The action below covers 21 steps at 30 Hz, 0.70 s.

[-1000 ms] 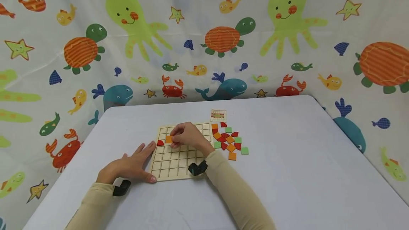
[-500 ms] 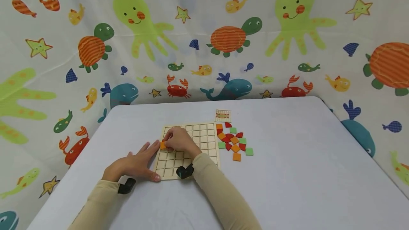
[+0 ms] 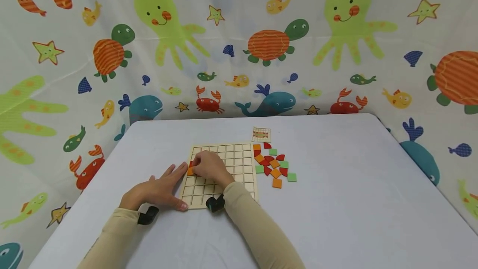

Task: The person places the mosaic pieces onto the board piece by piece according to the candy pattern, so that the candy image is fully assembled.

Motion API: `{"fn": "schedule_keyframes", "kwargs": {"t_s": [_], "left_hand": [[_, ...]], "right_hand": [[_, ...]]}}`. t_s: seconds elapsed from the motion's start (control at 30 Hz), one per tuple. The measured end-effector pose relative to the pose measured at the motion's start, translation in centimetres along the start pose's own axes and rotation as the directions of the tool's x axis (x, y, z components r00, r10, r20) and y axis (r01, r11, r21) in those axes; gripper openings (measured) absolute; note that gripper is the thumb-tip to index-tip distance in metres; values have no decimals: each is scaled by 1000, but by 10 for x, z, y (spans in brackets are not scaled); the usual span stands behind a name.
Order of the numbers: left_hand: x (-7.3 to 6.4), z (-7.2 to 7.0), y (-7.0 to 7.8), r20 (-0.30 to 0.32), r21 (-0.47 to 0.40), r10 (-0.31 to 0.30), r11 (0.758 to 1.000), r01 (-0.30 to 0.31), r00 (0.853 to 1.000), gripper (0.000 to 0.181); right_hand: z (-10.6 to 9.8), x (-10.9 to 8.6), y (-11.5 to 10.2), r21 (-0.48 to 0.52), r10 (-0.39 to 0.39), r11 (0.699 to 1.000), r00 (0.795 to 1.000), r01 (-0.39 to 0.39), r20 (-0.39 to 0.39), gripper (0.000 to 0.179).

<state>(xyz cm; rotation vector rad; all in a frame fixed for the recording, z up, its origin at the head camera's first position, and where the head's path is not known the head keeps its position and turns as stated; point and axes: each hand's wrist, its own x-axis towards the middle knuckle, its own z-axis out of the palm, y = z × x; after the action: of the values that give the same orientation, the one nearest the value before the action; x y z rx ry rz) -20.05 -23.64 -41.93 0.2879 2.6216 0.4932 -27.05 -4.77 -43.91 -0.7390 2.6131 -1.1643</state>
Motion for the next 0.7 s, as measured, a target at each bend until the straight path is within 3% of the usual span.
{"fn": "schedule_keyframes", "kwargs": {"t_s": [0.3, 0.7], "left_hand": [[0, 0, 2, 1, 1, 2, 1000, -2, 1000, 132], [-1, 0, 1, -2, -8, -5, 1000, 5, 1000, 133]], "right_hand": [[2, -2, 1, 0, -10, 1000, 1000, 10, -13, 6], [-17, -11, 8, 135, -70, 989, 995, 59, 75, 18]]}}
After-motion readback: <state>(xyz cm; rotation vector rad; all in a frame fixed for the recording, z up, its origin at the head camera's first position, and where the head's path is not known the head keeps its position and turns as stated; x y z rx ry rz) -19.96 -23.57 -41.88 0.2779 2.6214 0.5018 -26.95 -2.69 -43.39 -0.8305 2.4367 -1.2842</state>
